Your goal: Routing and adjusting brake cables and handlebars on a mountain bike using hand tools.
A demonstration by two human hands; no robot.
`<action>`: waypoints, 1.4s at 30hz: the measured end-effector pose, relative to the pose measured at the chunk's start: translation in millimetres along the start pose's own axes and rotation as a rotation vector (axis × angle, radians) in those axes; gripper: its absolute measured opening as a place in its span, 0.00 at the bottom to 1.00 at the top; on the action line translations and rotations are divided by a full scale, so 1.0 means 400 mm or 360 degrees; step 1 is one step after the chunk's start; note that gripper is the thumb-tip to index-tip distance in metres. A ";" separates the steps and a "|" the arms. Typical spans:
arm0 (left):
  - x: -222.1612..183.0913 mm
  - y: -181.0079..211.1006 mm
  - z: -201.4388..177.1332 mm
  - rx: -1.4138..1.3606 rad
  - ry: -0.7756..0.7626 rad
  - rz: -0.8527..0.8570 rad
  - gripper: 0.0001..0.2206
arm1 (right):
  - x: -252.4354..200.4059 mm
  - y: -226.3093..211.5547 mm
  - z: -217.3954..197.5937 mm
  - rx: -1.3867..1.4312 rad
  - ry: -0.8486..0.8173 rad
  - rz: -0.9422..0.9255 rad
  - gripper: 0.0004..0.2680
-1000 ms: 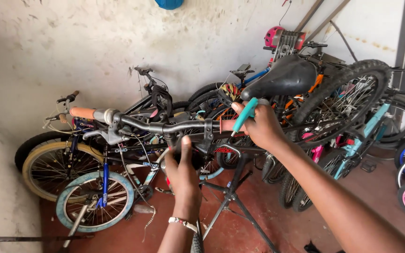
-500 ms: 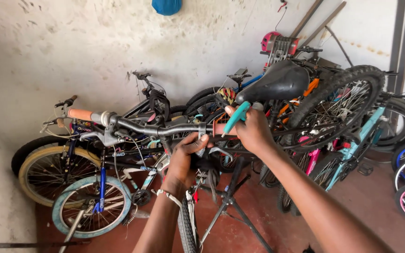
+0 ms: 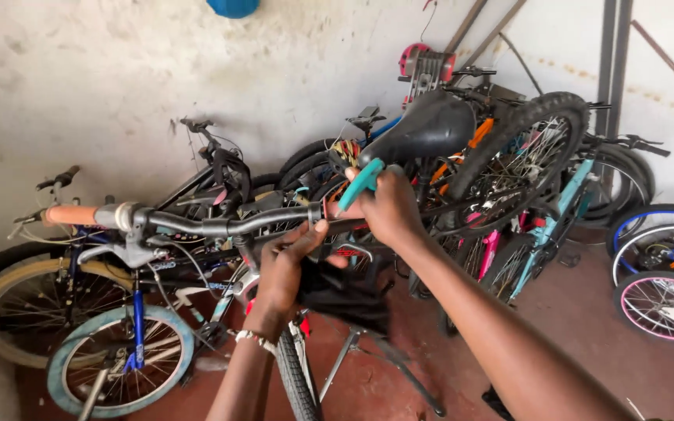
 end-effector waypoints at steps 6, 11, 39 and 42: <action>0.002 0.061 -0.003 0.0429 0.0011 -0.0001 0.21 | 0.044 0.060 0.027 -0.0055 0.0004 0.0113 0.19; 0.016 0.044 -0.004 0.0517 -0.0115 0.0162 0.23 | 0.048 0.057 0.024 0.0090 -0.0056 0.0082 0.16; 0.132 -0.073 -0.007 0.0209 0.0092 -0.0036 0.37 | 0.154 0.163 0.026 0.0373 -0.0420 -0.0198 0.19; 0.099 -0.031 -0.033 0.0504 0.0131 -0.0030 0.39 | 0.152 0.174 0.037 0.0437 -0.0380 -0.0141 0.18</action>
Point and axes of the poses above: each hand's wrist, its own x-axis towards the middle knuckle, its own z-axis out of the palm, y = z × x, the point moved 3 cm from there along x, towards the middle knuckle, and after that the axes turned 9 degrees about -y, right-handed, at the moved point
